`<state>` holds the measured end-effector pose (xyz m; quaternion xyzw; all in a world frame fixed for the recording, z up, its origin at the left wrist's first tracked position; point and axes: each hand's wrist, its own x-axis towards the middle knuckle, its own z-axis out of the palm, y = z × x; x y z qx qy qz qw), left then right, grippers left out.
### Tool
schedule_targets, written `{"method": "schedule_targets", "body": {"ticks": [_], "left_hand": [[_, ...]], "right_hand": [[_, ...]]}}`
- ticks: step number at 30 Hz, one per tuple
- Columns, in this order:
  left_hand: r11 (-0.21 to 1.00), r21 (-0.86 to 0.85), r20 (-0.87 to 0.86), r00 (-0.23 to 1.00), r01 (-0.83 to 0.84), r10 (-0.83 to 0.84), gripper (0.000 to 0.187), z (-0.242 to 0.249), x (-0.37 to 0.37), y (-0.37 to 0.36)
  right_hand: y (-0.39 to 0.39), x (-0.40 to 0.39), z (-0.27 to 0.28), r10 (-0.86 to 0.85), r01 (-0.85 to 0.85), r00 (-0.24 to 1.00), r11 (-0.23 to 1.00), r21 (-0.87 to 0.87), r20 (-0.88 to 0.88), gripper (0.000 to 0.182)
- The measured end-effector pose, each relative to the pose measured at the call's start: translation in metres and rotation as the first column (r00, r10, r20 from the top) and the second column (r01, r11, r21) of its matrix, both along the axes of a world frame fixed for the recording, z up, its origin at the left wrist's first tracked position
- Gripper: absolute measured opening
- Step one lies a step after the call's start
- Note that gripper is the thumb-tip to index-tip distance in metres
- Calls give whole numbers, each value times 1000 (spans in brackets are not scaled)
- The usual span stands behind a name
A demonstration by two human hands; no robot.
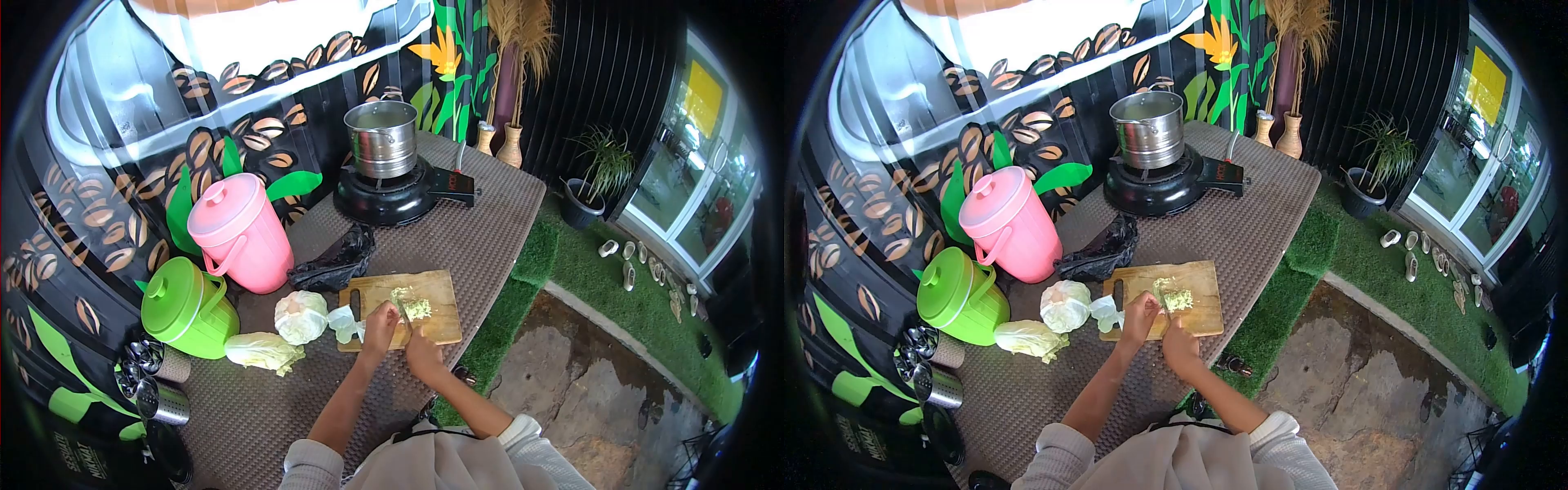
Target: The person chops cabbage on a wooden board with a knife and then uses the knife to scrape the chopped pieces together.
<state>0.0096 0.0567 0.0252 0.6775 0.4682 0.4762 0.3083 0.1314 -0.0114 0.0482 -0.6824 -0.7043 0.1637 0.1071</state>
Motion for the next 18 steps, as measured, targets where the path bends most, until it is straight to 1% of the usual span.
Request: {"method": "schedule_targets", "body": {"ticks": [1,2,3,5,6,7,8,9,11,12,13,14,15,17,18], "left_hand": [[998,-66,2,1000,8,-8,17,-2,-1,1],[998,-67,3,1000,10,-10,17,-4,-1,4],[998,-62,-21,999,23,-24,18,-7,-1,7],[998,-58,-47,998,35,-38,18,-12,-2,10],[999,-16,-83,996,29,-30,19,-5,-1,7],[999,28,-119,993,25,-22,20,2,0,4],[999,29,-120,992,27,-23,20,6,1,3],[998,52,-112,994,27,-21,20,6,0,3],[997,76,-103,995,26,-18,21,6,0,1],[1000,28,-69,998,0,2,20,5,2,-2],[1000,-19,-35,999,-24,23,19,5,4,-3],[1000,-17,-33,999,-23,22,19,5,5,-4],[999,-24,-48,998,-34,33,19,7,4,-6],[998,-30,-66,997,-49,47,19,10,3,-9],[999,29,-77,996,-35,37,19,7,2,-8]], "right_hand": [[-4,-7,-6,-50,50,999,998,-39,3,22],[-6,-11,-11,-101,101,995,992,-79,7,23],[-6,-11,-12,-103,103,995,991,-81,7,23],[-2,-11,-12,-71,72,997,997,-2,13,22],[3,-9,-14,-73,73,997,997,-4,11,22],[10,-4,-16,-48,48,999,998,30,2,24],[13,-2,-18,-23,23,1000,998,67,-7,25],[13,-2,-16,-22,22,1000,997,68,-8,25],[10,-2,-12,17,-17,999,1000,6,28,24],[6,-5,-10,17,-17,999,1000,8,29,24],[0,-10,-9,-33,33,999,999,-33,15,25],[-3,-12,-8,-82,82,997,994,-75,3,25],[0,-10,-10,-81,82,997,994,-73,4,25],[6,-5,-13,-122,114,988,990,-85,-91,27],[8,0,-9,-123,114,988,990,-87,-94,27]]}}
